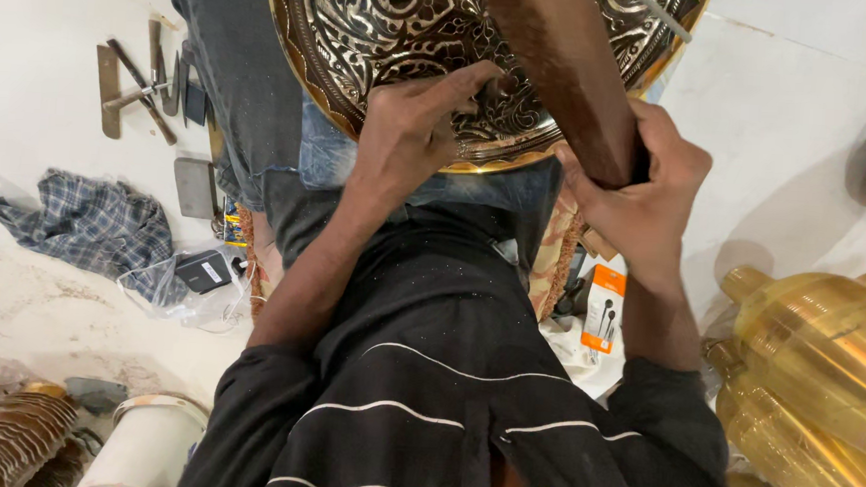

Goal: The person decorates a large ornate brass tray, holding a small punch against the engraved pattern and striking it with a wooden mallet to chase the design, repositioning the punch across different areas of the tray while steadying it on their lap.

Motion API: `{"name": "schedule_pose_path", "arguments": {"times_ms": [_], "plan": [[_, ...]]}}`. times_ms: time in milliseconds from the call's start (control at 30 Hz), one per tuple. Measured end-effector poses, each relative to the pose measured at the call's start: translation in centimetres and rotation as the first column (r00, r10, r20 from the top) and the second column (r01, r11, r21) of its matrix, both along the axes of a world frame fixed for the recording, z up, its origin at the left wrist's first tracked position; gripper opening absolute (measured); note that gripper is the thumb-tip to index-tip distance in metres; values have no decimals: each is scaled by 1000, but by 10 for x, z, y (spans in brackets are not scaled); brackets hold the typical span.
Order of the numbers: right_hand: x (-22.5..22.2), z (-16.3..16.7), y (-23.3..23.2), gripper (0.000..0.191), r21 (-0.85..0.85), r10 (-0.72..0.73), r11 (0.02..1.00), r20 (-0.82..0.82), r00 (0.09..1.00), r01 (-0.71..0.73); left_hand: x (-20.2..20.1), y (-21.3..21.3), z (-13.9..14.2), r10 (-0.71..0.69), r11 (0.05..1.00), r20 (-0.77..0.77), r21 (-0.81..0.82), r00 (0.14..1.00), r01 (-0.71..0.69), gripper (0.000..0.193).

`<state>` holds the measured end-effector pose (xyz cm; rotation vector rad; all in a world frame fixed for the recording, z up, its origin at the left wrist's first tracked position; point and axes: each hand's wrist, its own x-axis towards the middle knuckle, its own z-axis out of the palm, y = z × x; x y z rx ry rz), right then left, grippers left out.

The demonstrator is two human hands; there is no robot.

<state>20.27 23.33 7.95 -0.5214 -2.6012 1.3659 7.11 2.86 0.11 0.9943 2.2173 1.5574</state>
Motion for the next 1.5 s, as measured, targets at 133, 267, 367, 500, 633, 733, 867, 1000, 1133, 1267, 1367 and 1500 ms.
{"name": "schedule_pose_path", "arguments": {"times_ms": [133, 267, 367, 500, 633, 733, 867, 1000, 1133, 1267, 1367, 1500], "plan": [[-17, 24, 7, 34, -243, 37, 970, 18, 999, -32, 0, 1, -6, 34, 999, -44, 16, 998, -33, 61], [-32, 52, 19, 39, 189, 243, 938, 241, 940, -291, -2, 1, -15, 35, 999, -47, -33, 998, -37, 54], [-41, 58, 19, 42, 462, 353, 781, 228, 907, -420, -1, -1, -16, 31, 999, -36, 15, 999, -30, 57], [-44, 47, 12, 34, 215, 240, 936, 191, 952, -279, -1, -4, -13, 27, 999, -30, -16, 999, -28, 63], [-39, 42, 21, 38, 257, 294, 898, 252, 922, -356, -3, -4, -15, 13, 1000, -27, -16, 1000, -14, 61], [-34, 40, 22, 36, 189, 282, 929, 190, 941, -317, -2, -5, -19, 18, 999, -41, 51, 999, -16, 65], [-31, 39, 20, 36, 437, 250, 807, 357, 900, -397, 0, -6, -21, 21, 1000, 38, -23, 999, -20, 59], [-31, 36, 14, 34, 130, 198, 963, 245, 949, -235, 0, 1, -16, 98, 976, 47, 188, 994, -105, 60], [-31, 30, 9, 32, -29, 173, 985, 121, 977, -171, 0, 6, -9, 46, 993, 82, 100, 996, -54, 60], [-31, 30, 14, 34, -40, 201, 980, 155, 967, -197, -1, 6, -4, 38, 999, 23, -15, 999, -37, 58], [-33, 32, 19, 38, 80, 267, 957, 117, 957, -277, 0, 5, -3, 44, 999, 25, -28, 999, -44, 56], [-37, 34, 23, 36, 25, 272, 962, -36, 962, -271, 2, 6, -6, 60, 997, 43, 51, 997, -63, 54]]}}
